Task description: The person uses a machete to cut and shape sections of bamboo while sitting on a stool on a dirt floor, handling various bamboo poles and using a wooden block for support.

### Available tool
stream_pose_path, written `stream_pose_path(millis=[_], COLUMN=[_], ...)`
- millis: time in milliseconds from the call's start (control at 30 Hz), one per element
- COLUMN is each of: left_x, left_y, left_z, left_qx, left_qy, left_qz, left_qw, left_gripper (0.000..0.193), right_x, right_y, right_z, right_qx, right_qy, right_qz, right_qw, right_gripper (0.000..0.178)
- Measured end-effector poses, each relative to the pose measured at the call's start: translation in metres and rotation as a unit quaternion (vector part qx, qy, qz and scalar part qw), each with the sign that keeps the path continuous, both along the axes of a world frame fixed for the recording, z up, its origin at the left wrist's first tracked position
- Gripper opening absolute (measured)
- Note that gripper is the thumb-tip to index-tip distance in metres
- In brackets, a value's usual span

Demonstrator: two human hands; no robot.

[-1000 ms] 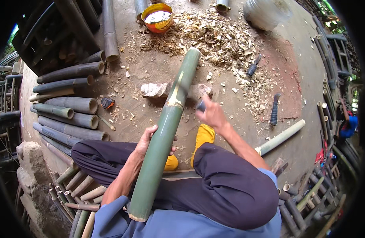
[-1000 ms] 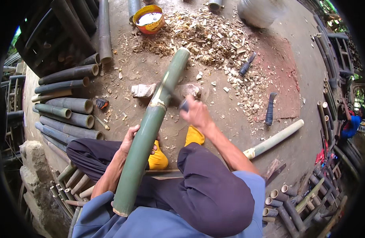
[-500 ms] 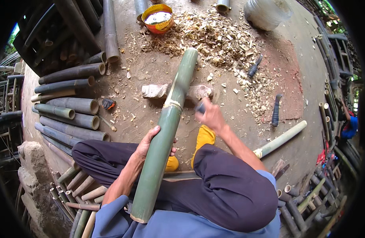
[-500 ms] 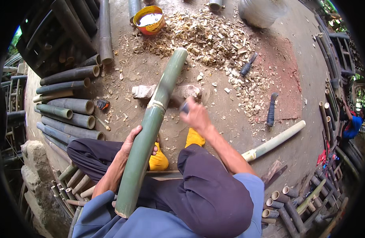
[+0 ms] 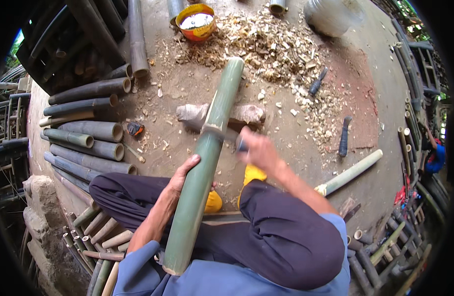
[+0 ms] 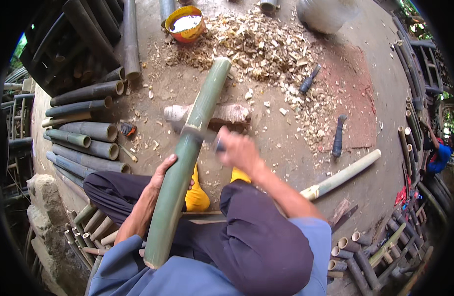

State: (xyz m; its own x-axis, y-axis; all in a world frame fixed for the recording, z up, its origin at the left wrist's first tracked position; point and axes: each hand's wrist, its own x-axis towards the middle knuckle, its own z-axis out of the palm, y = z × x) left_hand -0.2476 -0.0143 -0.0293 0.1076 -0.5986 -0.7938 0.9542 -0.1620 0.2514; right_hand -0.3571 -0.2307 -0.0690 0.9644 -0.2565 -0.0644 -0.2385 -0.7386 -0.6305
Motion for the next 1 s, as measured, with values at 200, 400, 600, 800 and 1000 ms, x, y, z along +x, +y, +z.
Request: stream_pose_path(millis=[200,400,600,800,1000], left_x=[0.003,0.010,0.010,0.010,0.008], left_y=[0.005,-0.010,0.002,0.001,0.021], left_z=[0.007,0.000,-0.004,-0.001,-0.006], left_qx=[-0.046,-0.073,-0.083,-0.009,-0.081], left_qy=[-0.005,0.013,0.009,0.016,0.101], left_qz=[-0.007,-0.029,-0.017,-0.020,0.065], left_qw=[0.999,0.997,0.996,1.000,0.989], left_gripper=[0.058,0.062,0.065,0.068,0.064], right_x=[-0.004,0.009,0.028,0.008,0.011], right_y=[0.022,-0.020,-0.004,0.014,0.042], right_z=[0.027,-0.011,-0.008,-0.001,0.022], right_qx=[0.113,0.102,0.127,0.016,0.165], right_qy=[-0.024,-0.010,0.002,-0.125,-0.052], right_qz=[0.071,-0.045,-0.053,0.033,0.049], right_qw=[0.991,0.994,0.991,0.991,0.984], right_gripper=[0.025,0.028,0.032,0.026,0.033])
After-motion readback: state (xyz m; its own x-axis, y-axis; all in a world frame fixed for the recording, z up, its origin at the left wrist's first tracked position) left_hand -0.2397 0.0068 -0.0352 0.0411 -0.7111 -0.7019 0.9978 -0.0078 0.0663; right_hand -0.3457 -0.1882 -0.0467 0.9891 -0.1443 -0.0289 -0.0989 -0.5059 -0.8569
